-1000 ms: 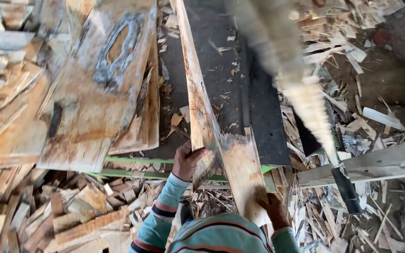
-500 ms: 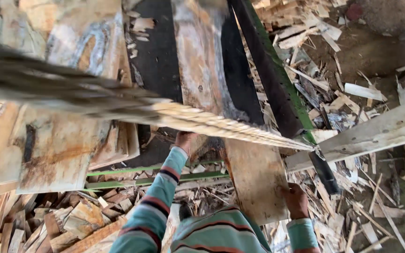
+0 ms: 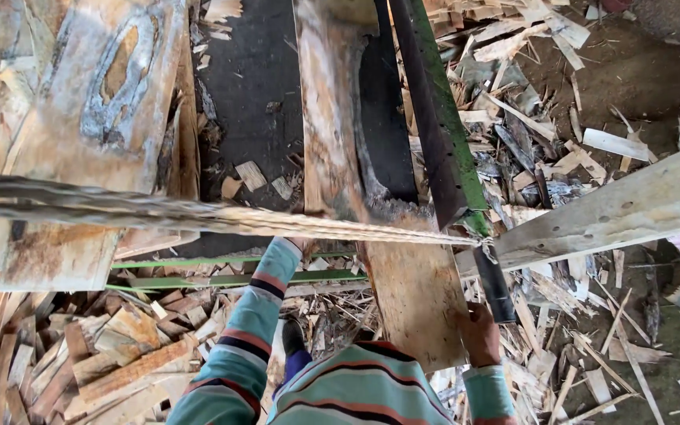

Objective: Trimming and sorting wood veneer sheets using a manual lever-operated cutting machine.

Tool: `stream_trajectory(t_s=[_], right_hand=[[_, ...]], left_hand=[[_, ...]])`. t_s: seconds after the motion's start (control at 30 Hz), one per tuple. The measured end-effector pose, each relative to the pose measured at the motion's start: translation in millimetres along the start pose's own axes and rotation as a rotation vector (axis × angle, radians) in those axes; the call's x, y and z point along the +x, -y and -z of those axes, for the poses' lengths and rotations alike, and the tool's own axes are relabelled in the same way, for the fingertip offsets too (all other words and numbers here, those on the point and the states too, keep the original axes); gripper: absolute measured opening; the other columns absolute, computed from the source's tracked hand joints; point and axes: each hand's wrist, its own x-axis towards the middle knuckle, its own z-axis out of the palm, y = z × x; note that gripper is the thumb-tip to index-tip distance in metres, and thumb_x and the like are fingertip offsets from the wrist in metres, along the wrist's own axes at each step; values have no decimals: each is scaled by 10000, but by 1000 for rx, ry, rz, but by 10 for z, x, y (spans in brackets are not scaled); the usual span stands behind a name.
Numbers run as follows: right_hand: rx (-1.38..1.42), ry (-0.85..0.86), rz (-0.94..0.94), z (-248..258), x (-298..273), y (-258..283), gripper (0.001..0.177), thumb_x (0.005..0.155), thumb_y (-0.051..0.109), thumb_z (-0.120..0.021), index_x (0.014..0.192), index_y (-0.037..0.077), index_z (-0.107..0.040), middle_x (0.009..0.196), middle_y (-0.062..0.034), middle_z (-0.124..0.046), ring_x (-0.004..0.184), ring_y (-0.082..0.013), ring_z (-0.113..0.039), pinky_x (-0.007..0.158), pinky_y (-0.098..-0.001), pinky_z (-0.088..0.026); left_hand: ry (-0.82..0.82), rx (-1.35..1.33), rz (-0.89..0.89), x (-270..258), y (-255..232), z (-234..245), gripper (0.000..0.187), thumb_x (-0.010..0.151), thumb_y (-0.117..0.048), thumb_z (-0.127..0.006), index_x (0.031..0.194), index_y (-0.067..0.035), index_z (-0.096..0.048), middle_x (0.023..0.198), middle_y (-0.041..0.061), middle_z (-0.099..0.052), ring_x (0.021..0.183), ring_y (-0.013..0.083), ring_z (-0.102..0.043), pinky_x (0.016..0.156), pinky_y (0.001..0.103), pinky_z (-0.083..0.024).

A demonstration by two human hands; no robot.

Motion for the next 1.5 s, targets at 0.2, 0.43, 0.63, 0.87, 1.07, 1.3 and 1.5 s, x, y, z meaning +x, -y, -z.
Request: stream_trajectory(t_s=[0.2, 0.43, 0.63, 0.87, 1.07, 1.3, 1.5], right_hand=[[-15, -47, -29, 200, 139, -191, 447, 782, 162, -864, 1153, -23, -696, 934, -131, -763, 779, -208, -679, 726, -369, -545], [-492, -78, 677, -129, -393, 812, 421, 898, 177, -732, 1282, 24, -653, 1214, -231, -697, 1083, -428, -671, 910, -486, -563], [-225, 248, 169, -1270, -91, 1970, 808, 808, 360, -697, 1519, 116, -399, 1192, -195, -710, 1002, -381, -731, 828, -485, -643], [-599, -54, 728, -2307, 1309, 2018, 829, 965, 399, -688, 1601, 42, -293, 1536, -297, -455, 1368, -467, -464, 1160, -536, -375], [-924, 150, 255, -2416, 1289, 2508, 913, 916, 453, -717, 1620, 124, -237, 1497, -192, -481, 1383, -390, -432, 1144, -577, -309], [-704, 202, 104, -2294, 1638, 2758, 510, 851, 370, -813, 1222, 61, -648, 1236, -169, -679, 1145, -324, -633, 1015, -486, -490], [653, 272, 432, -1861, 1467, 3947, 307, 858, 181, -850, 1096, 66, -695, 1018, -68, -719, 877, -205, -671, 777, -379, -578]], left_hand=[[228, 869, -243, -45, 312, 146, 554, 1074, -424, -483, 1322, 65, -566, 1335, 254, -624, 1170, 364, -614, 1069, 484, -522], [359, -220, 243, -655, 737, -86, 606, 1082, -499, -439, 1384, 23, -493, 1446, 238, -581, 1270, 298, -579, 1206, 418, -433], [83, -202, 271, -1164, 909, -384, 697, 1014, -534, -426, 1425, 29, -419, 1376, 256, -624, 1246, 323, -606, 1153, 408, -447], [-149, -164, 263, -1388, 761, -572, 799, 946, -568, -413, 1465, 35, -345, 1306, 274, -667, 1222, 348, -634, 1100, 399, -460], [-172, 713, -156, -1574, 552, -928, 625, 810, -117, -742, 1408, -93, -559, 1248, 128, -676, 1115, 275, -639, 1013, 402, -498], [-432, 451, -53, -1033, 878, 125, 450, 884, -170, -741, 1286, 3, -635, 1136, 195, -704, 982, 294, -693, 926, 433, -603], [-331, 584, -145, -1251, 867, -159, 479, 808, -48, -792, 1265, -35, -650, 1136, 150, -766, 991, 266, -760, 928, 442, -629]])
